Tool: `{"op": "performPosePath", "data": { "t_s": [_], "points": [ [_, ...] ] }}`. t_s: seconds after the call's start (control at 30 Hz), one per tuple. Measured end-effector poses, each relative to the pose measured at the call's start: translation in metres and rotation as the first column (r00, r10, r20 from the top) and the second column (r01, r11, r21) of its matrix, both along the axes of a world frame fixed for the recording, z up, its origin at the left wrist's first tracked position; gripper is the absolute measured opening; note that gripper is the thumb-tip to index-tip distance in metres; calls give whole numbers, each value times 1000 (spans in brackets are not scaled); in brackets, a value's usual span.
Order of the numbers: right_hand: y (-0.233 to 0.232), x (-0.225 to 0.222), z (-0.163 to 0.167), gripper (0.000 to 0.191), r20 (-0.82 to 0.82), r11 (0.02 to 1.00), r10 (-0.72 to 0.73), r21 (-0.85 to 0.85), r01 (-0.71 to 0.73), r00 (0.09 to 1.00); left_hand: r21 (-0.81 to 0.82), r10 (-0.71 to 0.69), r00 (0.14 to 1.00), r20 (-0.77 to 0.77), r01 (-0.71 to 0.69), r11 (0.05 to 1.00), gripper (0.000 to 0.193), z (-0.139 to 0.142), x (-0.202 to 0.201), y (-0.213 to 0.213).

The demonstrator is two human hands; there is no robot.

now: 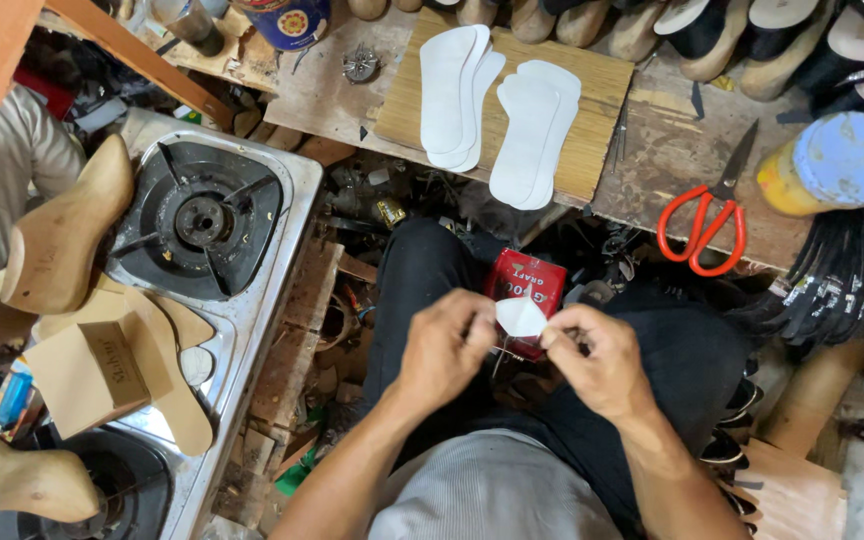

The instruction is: The person sits on the floor and peels the protective backing off several white shoe insoles one by one. They place the peeled insoles on a wooden board and continue peeling more insoles from a stack.

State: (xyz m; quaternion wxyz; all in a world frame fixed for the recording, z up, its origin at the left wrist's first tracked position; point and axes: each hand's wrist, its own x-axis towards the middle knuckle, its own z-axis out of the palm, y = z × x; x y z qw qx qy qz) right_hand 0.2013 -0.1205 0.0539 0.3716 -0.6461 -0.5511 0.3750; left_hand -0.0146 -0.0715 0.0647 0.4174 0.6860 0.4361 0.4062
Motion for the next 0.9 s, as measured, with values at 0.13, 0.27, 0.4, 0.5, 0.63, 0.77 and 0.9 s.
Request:
{"op": "performPosePath", "data": {
  "t_s": [0.13, 0.27, 0.4, 0.5, 0.63, 0.77, 0.9],
  "points": [
    [3, -3, 4, 14, -285, 996, 67, 75, -47, 956, -115, 57, 994, 98, -46, 992, 9, 0, -9, 5],
    [10, -22, 6, 40, -115, 962, 145, 248, -113, 983, -121, -73, 960, 270, 109, 987, 12, -2, -8, 1],
    [15, -30, 3, 20, -203, 998, -31, 50, 41, 979, -156, -101, 897, 430, 185, 970, 12, -4, -12, 4],
    [19, -33, -2, 16, -110, 982, 9, 187, 12, 994, -62, -158, 857, 490, 215, 975, 25, -3, -15, 5],
    [24, -44, -3, 16, -20, 960, 107, 262, -98, 994, 195, 18, 967, 254, -70, 978, 37, -8, -5, -10],
    [35, -52, 9, 21, -186, 984, -55, 155, 85, 981, -343, 338, 773, 537, -166, 925, 29, -26, -22, 5],
    [53, -52, 33, 18, -155, 925, 22, 378, 38, 988, -317, 334, 708, 622, -162, 934, 33, -26, -62, 8]
  ]
}}
